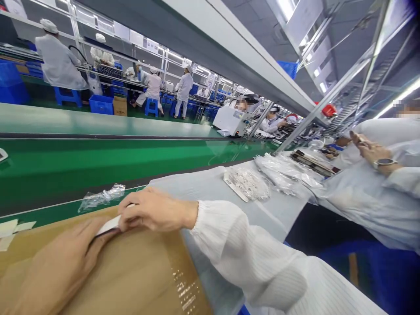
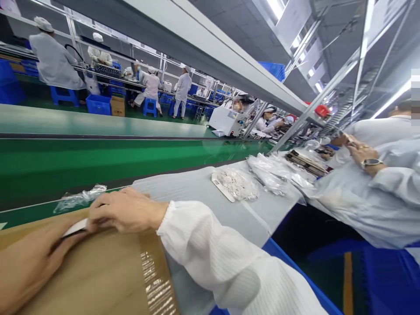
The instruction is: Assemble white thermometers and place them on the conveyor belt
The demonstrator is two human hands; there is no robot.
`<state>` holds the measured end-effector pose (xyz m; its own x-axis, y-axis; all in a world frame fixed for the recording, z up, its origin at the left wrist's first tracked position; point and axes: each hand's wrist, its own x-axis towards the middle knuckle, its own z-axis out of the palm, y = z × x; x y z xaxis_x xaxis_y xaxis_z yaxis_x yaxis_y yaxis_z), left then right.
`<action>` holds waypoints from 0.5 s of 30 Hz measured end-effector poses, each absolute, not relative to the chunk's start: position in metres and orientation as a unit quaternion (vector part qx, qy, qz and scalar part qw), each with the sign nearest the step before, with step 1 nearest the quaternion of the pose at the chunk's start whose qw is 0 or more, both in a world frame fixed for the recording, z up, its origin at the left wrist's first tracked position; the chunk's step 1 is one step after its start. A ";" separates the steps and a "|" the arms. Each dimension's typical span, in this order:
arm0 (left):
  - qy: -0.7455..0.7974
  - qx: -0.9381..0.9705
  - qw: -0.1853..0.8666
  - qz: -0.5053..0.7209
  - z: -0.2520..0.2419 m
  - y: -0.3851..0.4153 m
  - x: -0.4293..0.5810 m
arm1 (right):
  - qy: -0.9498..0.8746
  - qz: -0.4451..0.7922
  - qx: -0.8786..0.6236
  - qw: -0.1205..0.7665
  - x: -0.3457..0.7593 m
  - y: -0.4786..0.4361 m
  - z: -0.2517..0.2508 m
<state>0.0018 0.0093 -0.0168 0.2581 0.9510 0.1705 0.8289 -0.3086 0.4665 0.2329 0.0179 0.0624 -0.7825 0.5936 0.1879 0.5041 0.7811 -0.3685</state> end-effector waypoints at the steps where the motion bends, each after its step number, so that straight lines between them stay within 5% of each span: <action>1: 0.574 0.784 0.165 0.170 -0.014 0.006 0.004 | -0.922 0.133 -0.325 0.162 0.237 0.009 0.057; 7: 0.536 0.790 0.249 0.162 -0.001 -0.004 0.015 | -0.863 -0.038 -0.443 0.239 0.238 -0.019 0.020; 15: 0.525 0.790 0.221 0.227 0.008 -0.002 0.010 | -0.804 -0.165 -0.469 0.327 0.210 -0.005 0.011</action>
<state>0.0099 -0.0019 0.0084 0.3454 0.9299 0.1267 0.7292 -0.3509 0.5875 0.2101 -0.0054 0.0107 -0.3460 0.6466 0.6799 0.8621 0.5050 -0.0415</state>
